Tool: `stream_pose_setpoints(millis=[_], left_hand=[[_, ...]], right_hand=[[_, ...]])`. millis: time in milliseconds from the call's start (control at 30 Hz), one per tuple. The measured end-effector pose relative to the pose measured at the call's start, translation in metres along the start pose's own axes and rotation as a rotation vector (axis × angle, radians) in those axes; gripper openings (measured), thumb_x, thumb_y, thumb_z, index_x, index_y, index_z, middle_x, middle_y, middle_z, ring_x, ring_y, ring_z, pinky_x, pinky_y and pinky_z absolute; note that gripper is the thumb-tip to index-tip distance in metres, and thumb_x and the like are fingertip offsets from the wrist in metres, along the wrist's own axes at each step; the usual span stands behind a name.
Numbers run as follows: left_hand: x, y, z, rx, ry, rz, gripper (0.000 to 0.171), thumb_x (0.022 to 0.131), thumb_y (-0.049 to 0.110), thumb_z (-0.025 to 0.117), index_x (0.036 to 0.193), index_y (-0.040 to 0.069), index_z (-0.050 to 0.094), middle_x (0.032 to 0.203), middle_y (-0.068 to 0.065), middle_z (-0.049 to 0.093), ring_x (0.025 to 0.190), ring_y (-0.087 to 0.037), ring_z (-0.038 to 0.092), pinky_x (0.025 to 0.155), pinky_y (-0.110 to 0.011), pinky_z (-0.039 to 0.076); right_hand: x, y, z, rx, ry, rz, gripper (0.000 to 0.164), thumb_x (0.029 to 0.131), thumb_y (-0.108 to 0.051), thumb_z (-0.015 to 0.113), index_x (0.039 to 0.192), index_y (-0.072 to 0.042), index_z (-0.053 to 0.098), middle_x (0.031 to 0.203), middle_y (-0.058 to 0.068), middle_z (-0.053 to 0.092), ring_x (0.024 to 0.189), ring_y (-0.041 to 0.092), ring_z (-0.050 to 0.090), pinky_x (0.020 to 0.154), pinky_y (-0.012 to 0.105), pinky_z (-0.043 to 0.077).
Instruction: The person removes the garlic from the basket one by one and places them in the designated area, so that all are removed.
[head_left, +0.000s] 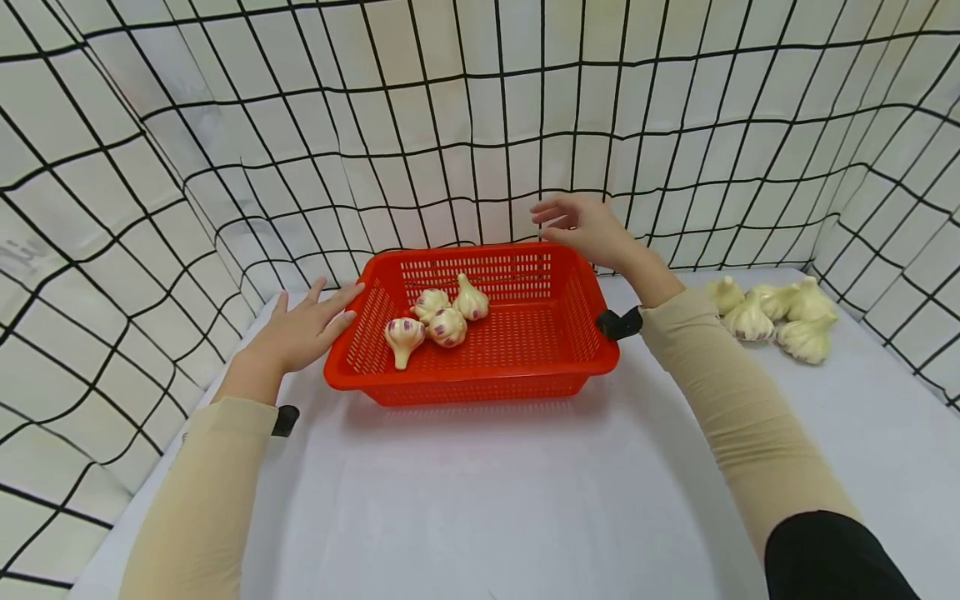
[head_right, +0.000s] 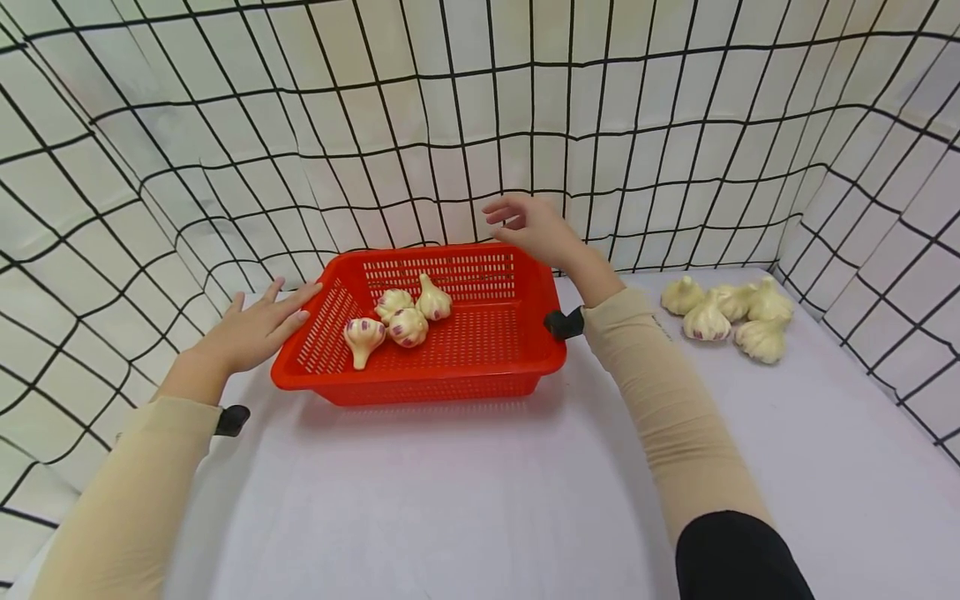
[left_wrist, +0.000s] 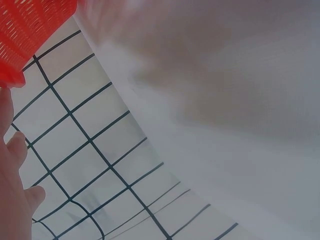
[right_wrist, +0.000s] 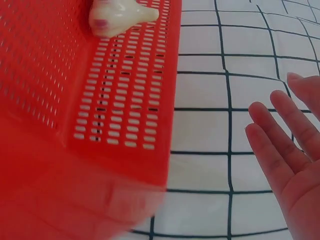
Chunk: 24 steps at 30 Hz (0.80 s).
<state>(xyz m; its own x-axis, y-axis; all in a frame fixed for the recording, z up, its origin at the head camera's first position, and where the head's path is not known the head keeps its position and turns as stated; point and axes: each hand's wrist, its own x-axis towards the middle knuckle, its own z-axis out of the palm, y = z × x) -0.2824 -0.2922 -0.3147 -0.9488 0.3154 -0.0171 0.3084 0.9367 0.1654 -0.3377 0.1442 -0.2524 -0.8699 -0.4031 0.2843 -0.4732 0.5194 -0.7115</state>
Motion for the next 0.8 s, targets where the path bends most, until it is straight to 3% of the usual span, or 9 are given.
stream_pose_setpoints(millis=[433, 800], left_hand=[[-0.001, 0.000, 0.001, 0.003, 0.004, 0.013, 0.068, 0.108, 0.058, 0.024, 0.166, 0.022, 0.018, 0.165, -0.022, 0.027, 0.153, -0.048, 0.001, 0.113, -0.075, -0.010], [-0.001, 0.001, 0.000, -0.008, 0.012, 0.014, 0.069, 0.107, 0.060, 0.025, 0.166, 0.023, 0.018, 0.165, -0.021, 0.027, 0.154, -0.047, 0.000, 0.113, -0.073, -0.013]], right_hand=[[0.035, 0.001, 0.048, 0.032, -0.109, 0.030, 0.035, 0.103, -0.007, 0.062, 0.137, -0.003, 0.059, 0.135, 0.020, 0.063, 0.124, 0.033, 0.060, 0.103, 0.044, 0.050], [0.053, 0.003, 0.081, -0.084, -0.264, 0.107, 0.042, 0.101, -0.009, 0.065, 0.141, -0.002, 0.056, 0.136, 0.017, 0.062, 0.129, 0.029, 0.054, 0.107, 0.041, 0.047]])
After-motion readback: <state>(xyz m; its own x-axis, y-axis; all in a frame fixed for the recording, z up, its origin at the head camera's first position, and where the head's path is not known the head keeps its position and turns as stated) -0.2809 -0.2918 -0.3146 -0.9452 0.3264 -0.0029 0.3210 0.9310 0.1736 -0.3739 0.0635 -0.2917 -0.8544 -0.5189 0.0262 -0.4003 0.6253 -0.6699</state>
